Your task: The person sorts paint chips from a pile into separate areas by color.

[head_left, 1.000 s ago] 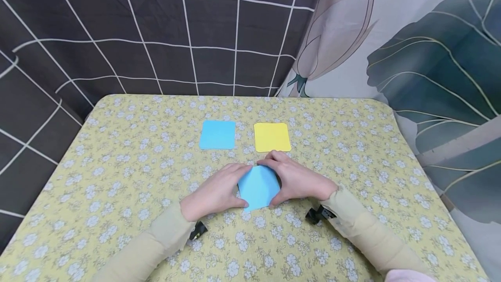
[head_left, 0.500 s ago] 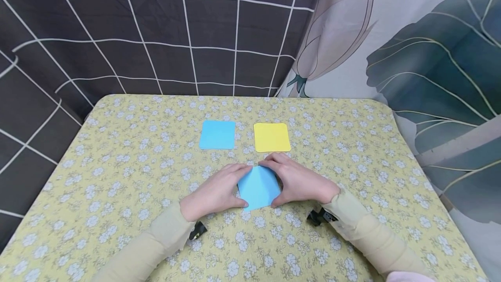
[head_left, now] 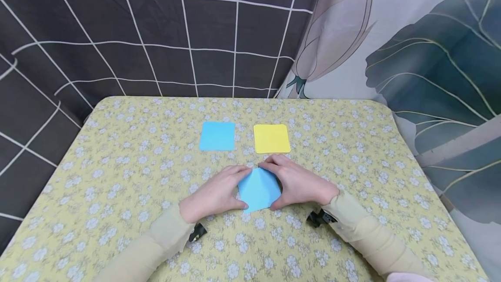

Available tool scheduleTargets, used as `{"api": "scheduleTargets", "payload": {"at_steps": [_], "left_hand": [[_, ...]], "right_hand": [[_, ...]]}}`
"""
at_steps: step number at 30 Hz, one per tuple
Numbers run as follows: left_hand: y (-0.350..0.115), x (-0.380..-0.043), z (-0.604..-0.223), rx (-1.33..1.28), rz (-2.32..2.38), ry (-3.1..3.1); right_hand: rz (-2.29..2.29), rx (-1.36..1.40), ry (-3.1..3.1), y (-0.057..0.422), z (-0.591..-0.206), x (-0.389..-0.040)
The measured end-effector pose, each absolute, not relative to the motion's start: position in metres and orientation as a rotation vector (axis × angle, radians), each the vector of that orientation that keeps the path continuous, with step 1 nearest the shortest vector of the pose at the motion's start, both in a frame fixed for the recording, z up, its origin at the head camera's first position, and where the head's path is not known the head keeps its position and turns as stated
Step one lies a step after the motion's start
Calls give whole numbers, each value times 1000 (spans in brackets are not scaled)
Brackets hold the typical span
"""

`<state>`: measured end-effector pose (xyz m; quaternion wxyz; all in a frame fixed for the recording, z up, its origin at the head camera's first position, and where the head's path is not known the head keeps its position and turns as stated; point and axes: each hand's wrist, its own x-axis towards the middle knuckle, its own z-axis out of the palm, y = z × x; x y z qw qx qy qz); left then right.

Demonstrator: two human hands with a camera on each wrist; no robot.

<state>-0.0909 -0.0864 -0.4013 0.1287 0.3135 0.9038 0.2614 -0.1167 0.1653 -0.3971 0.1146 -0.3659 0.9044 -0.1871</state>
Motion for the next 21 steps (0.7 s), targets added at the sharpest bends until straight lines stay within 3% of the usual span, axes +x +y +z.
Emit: {"api": "scheduleTargets", "payload": {"at_steps": [21], "left_hand": [[-89,-93,-401,949,731,2760]], "right_hand": [[-714,-1021,2661,160,-396,-125]]}}
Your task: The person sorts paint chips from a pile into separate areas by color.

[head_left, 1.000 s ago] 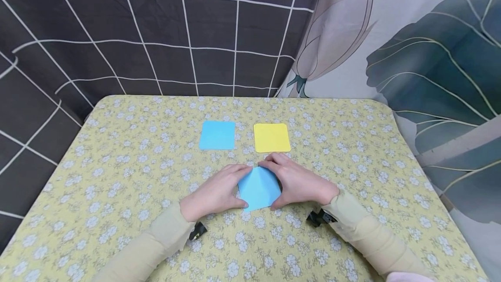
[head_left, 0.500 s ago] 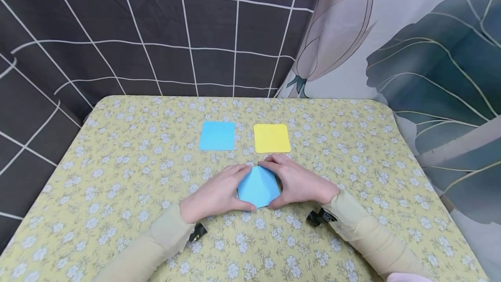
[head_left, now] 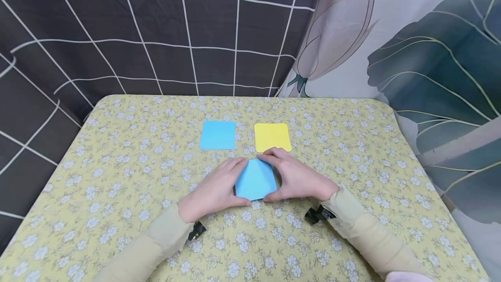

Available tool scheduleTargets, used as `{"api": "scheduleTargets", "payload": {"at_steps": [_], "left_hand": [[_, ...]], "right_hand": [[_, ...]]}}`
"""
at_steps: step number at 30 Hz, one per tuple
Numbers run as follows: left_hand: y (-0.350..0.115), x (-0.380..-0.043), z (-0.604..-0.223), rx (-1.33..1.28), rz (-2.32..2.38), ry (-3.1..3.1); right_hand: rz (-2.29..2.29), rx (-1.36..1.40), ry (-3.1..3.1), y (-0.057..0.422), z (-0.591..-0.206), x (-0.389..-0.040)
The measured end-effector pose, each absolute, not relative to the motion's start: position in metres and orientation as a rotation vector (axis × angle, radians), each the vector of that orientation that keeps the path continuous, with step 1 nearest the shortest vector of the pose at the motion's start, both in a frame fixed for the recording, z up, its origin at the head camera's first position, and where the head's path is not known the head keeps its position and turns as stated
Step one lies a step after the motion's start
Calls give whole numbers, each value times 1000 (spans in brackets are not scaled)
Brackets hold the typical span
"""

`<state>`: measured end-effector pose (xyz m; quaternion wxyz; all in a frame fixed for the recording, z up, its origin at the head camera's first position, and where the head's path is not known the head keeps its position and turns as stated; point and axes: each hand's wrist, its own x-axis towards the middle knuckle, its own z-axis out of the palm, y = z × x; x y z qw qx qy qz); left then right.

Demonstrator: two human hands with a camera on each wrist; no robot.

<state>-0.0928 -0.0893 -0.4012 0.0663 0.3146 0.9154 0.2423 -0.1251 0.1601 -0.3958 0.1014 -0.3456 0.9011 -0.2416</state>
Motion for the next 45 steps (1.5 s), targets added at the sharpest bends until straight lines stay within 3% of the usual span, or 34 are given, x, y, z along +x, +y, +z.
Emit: {"api": "scheduleTargets", "payload": {"at_steps": [34,45], "left_hand": [[-97,-93,-397,892,702,2823],[-113,-112,-398,822,733,2848]], "right_hand": [[-747,-1058,2704,159,-395,-130],[-783,-1103,2704,143,-398,-152]]}}
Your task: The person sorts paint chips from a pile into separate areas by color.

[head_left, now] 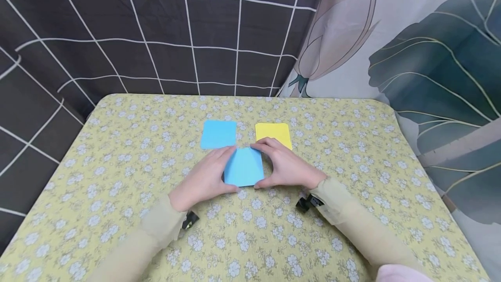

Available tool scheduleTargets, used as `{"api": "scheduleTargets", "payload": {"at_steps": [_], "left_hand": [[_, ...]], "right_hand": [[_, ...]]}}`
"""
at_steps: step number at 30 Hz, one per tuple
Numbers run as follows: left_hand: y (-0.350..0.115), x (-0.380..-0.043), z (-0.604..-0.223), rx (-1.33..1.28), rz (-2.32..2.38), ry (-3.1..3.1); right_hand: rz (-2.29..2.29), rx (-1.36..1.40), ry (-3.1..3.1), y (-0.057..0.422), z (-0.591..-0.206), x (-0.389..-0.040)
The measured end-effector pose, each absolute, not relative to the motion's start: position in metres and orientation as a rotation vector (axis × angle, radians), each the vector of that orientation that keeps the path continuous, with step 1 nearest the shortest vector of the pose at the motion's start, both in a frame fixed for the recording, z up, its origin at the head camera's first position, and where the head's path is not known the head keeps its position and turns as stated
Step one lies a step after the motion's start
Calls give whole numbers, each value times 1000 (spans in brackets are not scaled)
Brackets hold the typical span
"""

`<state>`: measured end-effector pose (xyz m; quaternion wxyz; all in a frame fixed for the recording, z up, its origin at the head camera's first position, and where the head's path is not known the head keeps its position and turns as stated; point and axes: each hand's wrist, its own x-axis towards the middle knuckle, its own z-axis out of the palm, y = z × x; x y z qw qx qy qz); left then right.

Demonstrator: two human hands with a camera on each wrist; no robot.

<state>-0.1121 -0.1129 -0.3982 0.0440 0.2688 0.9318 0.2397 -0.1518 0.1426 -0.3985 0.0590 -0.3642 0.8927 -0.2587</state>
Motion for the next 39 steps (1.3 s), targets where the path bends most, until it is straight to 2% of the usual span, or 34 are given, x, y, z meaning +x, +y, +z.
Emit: {"api": "scheduleTargets", "payload": {"at_steps": [9,23,39], "left_hand": [[-138,-146,-390,751,802,2811],[-163,-220,-381,610,732,2734],[-167,-228,-388,475,745,2636]], "right_hand": [[-812,-1124,2704,115,-398,-186],[-753,-944,2746,62,-409,-247],[-650,-905,2733,53,-412,-253]]}}
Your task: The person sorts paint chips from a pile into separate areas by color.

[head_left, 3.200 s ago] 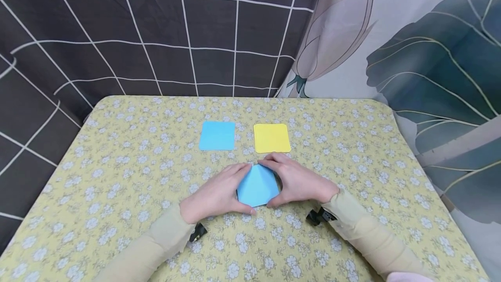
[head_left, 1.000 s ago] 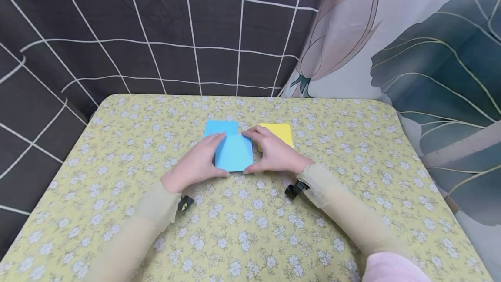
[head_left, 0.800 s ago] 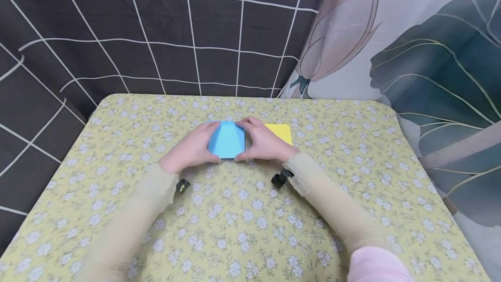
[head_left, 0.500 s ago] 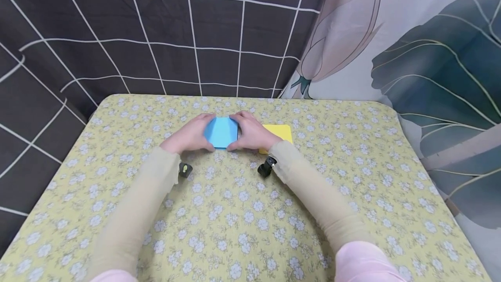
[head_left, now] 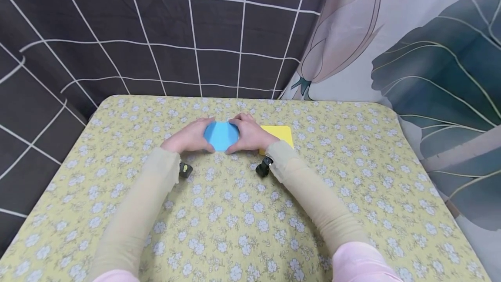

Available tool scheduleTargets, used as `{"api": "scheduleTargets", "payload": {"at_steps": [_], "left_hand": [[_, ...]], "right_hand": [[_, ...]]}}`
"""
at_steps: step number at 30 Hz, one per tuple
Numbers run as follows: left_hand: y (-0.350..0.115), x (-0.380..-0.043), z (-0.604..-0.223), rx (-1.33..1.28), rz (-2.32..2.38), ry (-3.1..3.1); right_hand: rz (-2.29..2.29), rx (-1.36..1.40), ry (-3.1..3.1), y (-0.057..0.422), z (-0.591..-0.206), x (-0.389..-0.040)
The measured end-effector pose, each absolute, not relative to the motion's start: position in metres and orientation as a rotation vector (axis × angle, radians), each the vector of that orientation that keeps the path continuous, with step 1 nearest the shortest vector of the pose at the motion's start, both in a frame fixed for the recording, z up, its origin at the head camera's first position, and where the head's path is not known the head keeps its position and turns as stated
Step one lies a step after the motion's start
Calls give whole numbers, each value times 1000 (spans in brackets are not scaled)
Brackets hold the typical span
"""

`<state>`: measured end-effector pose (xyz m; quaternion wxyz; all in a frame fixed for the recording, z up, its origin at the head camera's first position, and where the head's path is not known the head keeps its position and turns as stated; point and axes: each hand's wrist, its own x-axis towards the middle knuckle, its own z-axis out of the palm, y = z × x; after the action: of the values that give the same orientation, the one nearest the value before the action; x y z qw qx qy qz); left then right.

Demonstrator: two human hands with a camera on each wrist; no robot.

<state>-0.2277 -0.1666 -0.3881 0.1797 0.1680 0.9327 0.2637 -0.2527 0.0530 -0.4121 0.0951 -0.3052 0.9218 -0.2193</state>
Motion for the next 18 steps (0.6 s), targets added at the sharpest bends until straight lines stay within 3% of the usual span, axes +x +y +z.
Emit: {"api": "scheduleTargets", "payload": {"at_steps": [18], "left_hand": [[-168,-225,-390,480,757,2649]], "right_hand": [[-590,-917,2751,52,-406,-253]]}}
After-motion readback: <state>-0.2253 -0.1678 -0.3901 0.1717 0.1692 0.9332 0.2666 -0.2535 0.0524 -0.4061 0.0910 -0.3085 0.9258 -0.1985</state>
